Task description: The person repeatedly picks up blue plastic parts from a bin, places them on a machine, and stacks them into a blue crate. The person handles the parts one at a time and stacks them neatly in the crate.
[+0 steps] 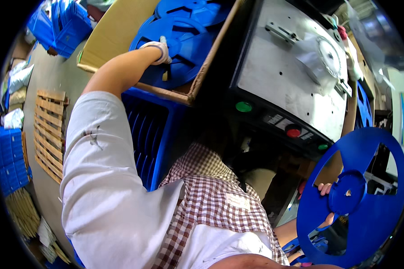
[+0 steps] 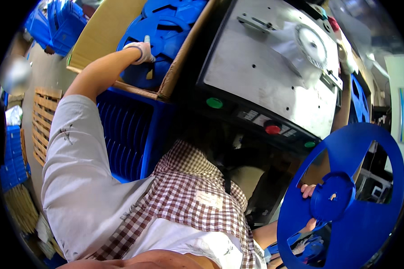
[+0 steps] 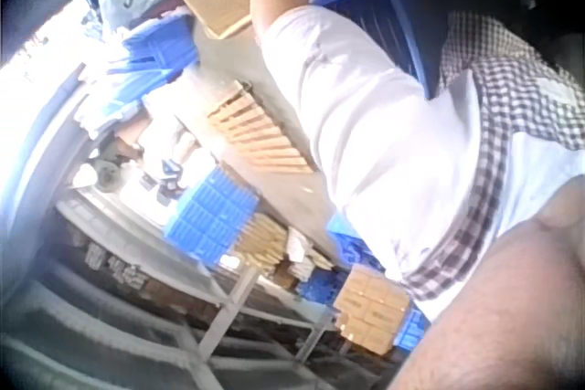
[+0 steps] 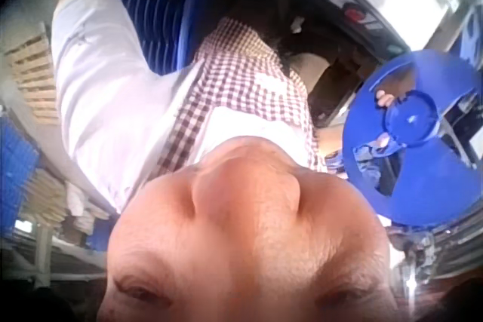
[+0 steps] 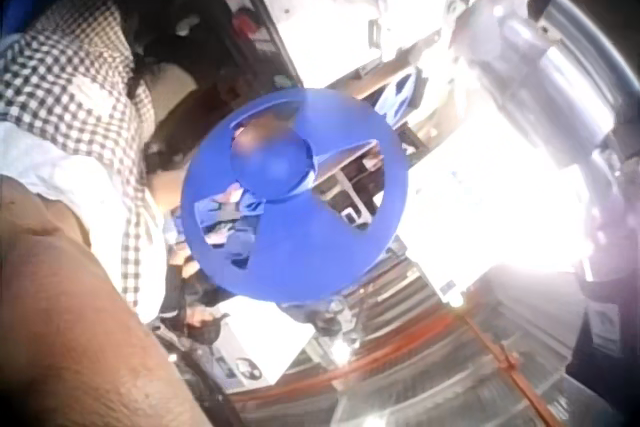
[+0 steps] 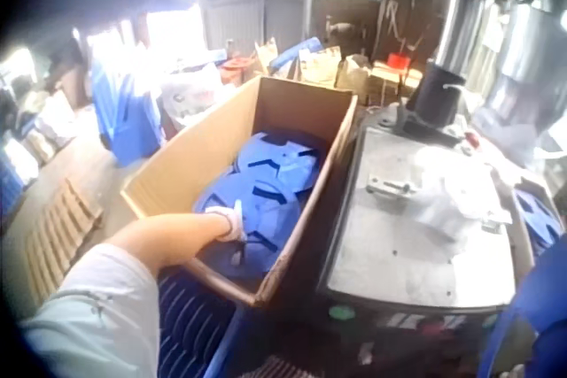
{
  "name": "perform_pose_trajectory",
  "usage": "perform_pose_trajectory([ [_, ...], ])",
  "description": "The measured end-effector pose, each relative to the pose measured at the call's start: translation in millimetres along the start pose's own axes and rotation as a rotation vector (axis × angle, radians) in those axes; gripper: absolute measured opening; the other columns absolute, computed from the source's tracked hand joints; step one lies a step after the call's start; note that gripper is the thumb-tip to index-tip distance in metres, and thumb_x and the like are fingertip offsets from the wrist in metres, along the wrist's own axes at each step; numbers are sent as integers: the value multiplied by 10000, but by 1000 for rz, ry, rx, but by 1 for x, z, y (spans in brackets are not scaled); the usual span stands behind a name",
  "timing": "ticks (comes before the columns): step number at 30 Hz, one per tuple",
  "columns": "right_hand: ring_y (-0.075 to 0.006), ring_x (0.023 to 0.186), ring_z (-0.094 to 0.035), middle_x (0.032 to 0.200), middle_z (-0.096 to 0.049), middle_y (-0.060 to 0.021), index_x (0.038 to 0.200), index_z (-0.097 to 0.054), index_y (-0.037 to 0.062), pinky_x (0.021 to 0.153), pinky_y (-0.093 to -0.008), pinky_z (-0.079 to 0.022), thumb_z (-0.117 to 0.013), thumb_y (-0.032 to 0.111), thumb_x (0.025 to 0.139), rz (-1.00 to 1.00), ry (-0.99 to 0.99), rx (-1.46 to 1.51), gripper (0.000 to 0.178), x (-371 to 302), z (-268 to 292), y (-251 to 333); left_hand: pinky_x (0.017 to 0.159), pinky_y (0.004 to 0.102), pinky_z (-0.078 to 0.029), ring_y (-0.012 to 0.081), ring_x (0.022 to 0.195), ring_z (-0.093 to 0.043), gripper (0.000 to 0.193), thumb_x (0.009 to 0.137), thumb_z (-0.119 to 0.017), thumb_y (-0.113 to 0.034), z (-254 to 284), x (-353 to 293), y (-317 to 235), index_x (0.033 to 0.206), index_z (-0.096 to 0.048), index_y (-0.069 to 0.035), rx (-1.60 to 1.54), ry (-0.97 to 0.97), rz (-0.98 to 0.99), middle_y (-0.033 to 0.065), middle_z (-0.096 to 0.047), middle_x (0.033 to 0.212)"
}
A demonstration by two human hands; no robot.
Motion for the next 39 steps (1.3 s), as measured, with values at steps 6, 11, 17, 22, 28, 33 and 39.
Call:
perform_pose_trajectory([
  [6,-215,915,-498,960,-504,-129,1324,-357,2,849,-368,-382,-696,419,746,-4,-22,222,790,6,-12,-22,976,419,-448,362,1192,-551,834,788,-641,-398,66,-5,50,1490,-267,-147,-397,-439,8,246,-539,1305],
  [11,-227,827,-474,974,-504,-144,1322,-371,-21,761,-386,-386,-562,505,787,-146,164,376,774,18,-51,-49,944,408,-476,341,1110,-593,760,782,-698,-270,85,-108,99,1447,-349,-155,-909,-859,-405,220,-575,1225],
  [17,-234,881,-536,1006,-545,-139,1403,-388,16,873,-383,-442,-487,437,883,-680,169,468,676,19,-102,-93,898,417,-505,347,1029,-621,716,729,-767,-133,28,-265,-15,1383,-477,-181,-581,-1237,-1115,192,-596,1156],
  [22,-218,895,-550,1020,-554,-121,1418,-379,39,863,-366,-452,-490,395,904,-499,269,308,635,26,-130,-100,979,470,-456,412,1181,-504,602,690,-717,-172,-6,-311,-81,1277,-605,-237,-53,-1543,-1012,189,-511,1281],
  [28,-198,912,-567,1038,-566,-99,1436,-368,68,852,-345,-464,-493,344,928,-186,270,74,592,44,-129,-112,1030,383,-427,265,1183,-538,532,912,-619,-181,-41,-327,-129,1409,-439,-117,-1164,-593,-1190,201,-540,1229],
  [33,-182,927,-581,1053,-576,-80,1451,-359,91,842,-327,-474,-496,301,948,-23,281,-51,562,49,-129,-119,971,379,-481,233,1134,-540,800,840,-707,-306,-50,-330,-175,1461,-279,-39,-1422,-549,-1155,225,-534,1207],
  [39,-54,783,-495,931,-535,-2,1465,-345,100,715,-204,-429,-590,235,906,55,245,-378,625,53,-110,-91,871,286,-535,197,974,-596,507,958,-555,-139,-71,-294,-161,1395,-314,-50,-2279,16,-1406,133,-557,1178],
])
Point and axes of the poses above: each hand's wrist, its own x-axis towards the middle knuckle, its own z-axis out of the back of the hand, y = z × x, the point moved 2 cm from there along x, towards the middle knuckle
